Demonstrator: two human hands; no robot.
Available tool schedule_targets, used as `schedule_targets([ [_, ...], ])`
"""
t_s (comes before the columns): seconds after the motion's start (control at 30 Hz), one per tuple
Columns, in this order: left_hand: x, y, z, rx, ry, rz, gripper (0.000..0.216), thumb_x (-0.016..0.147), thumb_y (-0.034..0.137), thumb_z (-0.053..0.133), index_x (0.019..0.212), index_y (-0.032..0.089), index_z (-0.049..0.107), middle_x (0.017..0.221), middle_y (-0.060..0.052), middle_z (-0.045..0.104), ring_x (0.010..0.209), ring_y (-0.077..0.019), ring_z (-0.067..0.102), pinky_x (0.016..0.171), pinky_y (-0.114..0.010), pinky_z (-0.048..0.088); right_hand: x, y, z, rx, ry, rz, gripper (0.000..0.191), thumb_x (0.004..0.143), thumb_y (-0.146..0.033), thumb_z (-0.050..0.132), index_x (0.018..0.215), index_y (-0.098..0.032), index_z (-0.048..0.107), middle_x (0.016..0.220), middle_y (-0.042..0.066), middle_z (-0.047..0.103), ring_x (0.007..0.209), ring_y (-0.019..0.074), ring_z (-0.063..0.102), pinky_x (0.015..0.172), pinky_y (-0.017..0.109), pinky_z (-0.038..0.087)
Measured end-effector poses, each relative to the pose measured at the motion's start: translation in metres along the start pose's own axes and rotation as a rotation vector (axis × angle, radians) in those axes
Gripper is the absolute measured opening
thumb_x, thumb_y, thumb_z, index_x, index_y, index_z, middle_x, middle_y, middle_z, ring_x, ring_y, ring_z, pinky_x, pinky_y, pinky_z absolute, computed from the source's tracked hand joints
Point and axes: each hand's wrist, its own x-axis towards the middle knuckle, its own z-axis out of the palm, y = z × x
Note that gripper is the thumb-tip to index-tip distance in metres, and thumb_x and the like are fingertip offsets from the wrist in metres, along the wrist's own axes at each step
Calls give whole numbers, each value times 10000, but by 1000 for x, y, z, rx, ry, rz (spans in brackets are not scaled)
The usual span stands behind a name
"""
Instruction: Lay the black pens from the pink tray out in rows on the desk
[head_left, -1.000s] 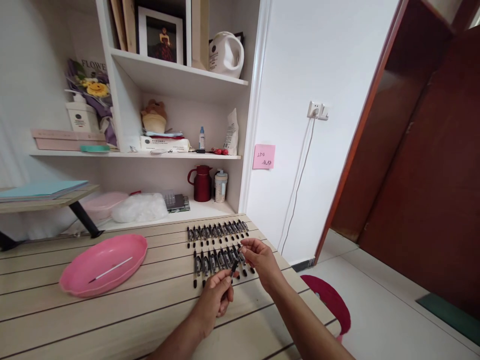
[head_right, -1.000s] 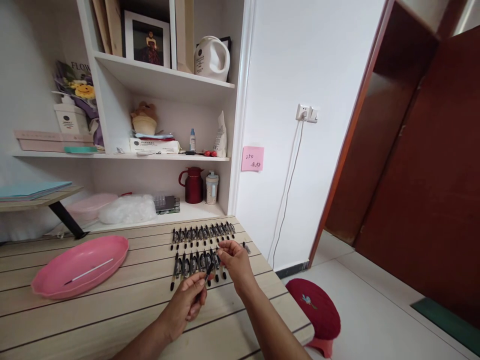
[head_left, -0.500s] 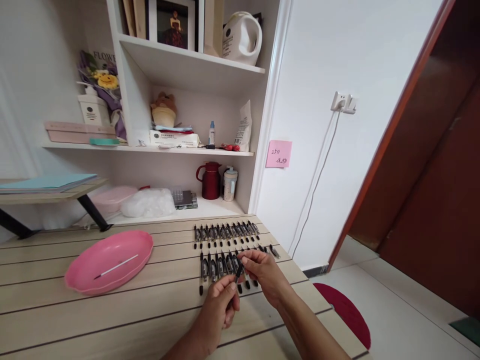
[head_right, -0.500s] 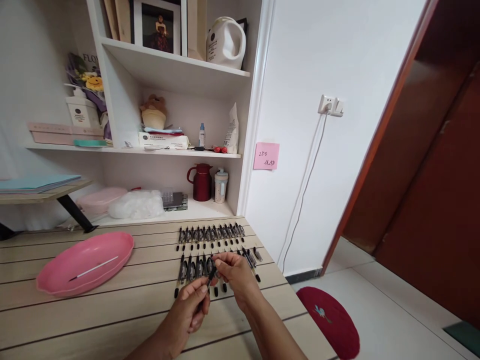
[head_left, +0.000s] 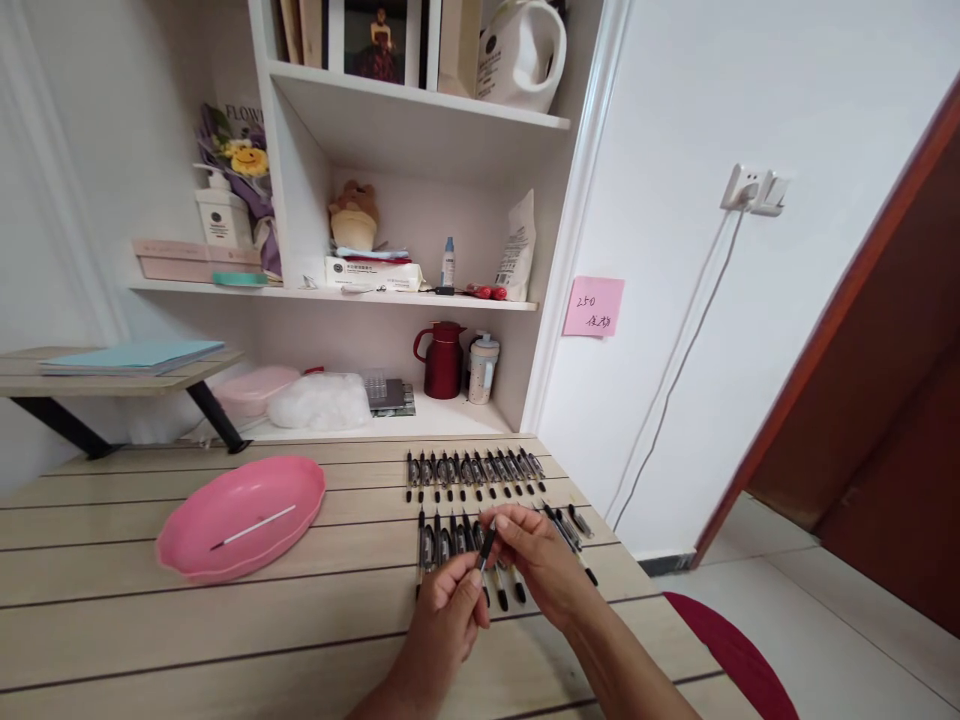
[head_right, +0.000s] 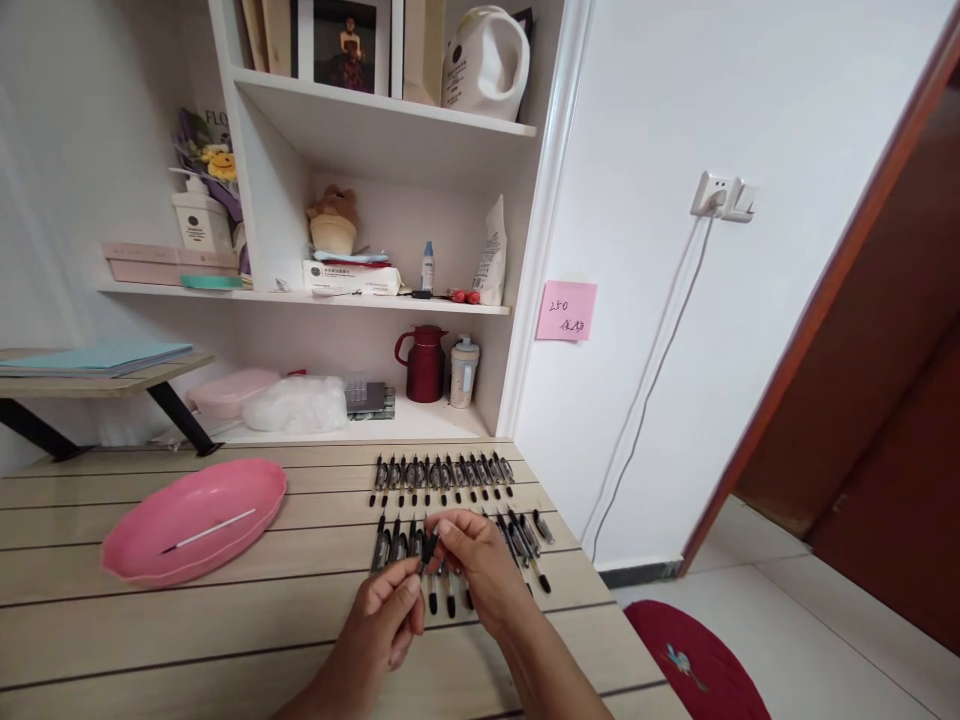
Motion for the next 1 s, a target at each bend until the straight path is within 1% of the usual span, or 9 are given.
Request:
schedule_targets([
  [0.1, 0, -2, 2, 1, 1, -11, 480, 679, 456, 553, 1016, 115, 549, 470, 52, 470, 290, -7, 216, 326, -176, 108, -1, 1, -3, -19, 27, -26, 264, 618, -387, 673, 586, -146, 569, 479, -19, 524, 451, 80, 442, 488, 218, 302],
  [0.13, 0, -3, 2, 2, 0, -9, 480, 678, 455, 555, 1014, 113, 551, 467, 52, 469, 290, -7, 219, 326, -176, 111, -2, 0, -3, -6, 32, -23, 263, 614, -385, 677, 579, -150, 563, 493, -17, 532, 464, 84, 451, 495, 218, 316],
  [0.27, 3, -8, 1, 4, -11, 7, 488, 684, 453, 547, 1026, 103, 549, 457, 52, 468, 286, -10, 215, 323, -179, 113, -5, -1, -1, 90, -13, 19, 274, 629, -395, 661, 763, -161, 613, 747, 40, 609, 607, 121, 516, 559, 242, 382],
  [0.43, 4, -9, 1, 53, 37, 17, 468, 683, 425, 558, 1033, 115, 571, 446, 54, 463, 308, -22, 225, 333, -184, 122, -6, 3, 0, 48, 60, -16, 244, 560, -345, 720, 606, -162, 565, 573, -13, 552, 519, 97, 476, 545, 228, 369],
  [0.53, 1, -6, 1, 62, 44, 16, 472, 693, 414, 546, 1063, 123, 566, 458, 51, 469, 320, -29, 230, 344, -185, 135, -7, 3, 1, 115, 23, 35, 292, 577, -368, 706, 768, -169, 610, 749, 36, 611, 656, 134, 533, 598, 243, 394],
  [0.6, 1, -6, 0, 78, 43, 30, 467, 697, 412, 538, 1063, 124, 572, 459, 50, 466, 329, -34, 235, 351, -187, 147, -7, 3, 1, 157, -2, 51, 303, 582, -377, 699, 778, -161, 619, 799, 55, 615, 684, 142, 538, 612, 250, 398],
  [0.73, 2, -9, -3, 176, 58, 79, 419, 707, 382, 538, 1030, 123, 601, 465, 44, 458, 364, -46, 265, 373, -189, 178, -8, 4, 2, 127, 41, 12, 229, 555, -318, 729, 593, -162, 567, 601, -4, 567, 538, 90, 472, 553, 218, 371],
  [0.9, 2, -10, -4, 184, 60, 103, 426, 720, 389, 514, 1040, 120, 597, 462, 41, 457, 385, -63, 286, 403, -195, 216, -9, 4, 2, 182, 12, 52, 309, 565, -366, 714, 781, -171, 611, 812, 57, 612, 709, 151, 540, 628, 259, 404],
  [1.0, 1, -7, -5, 294, 70, 176, 374, 724, 363, 514, 1002, 140, 627, 483, 29, 472, 450, -88, 365, 456, -201, 278, -8, 7, 0, 126, 56, 13, 264, 527, -342, 741, 637, -161, 584, 616, 4, 566, 567, 106, 481, 557, 229, 370],
])
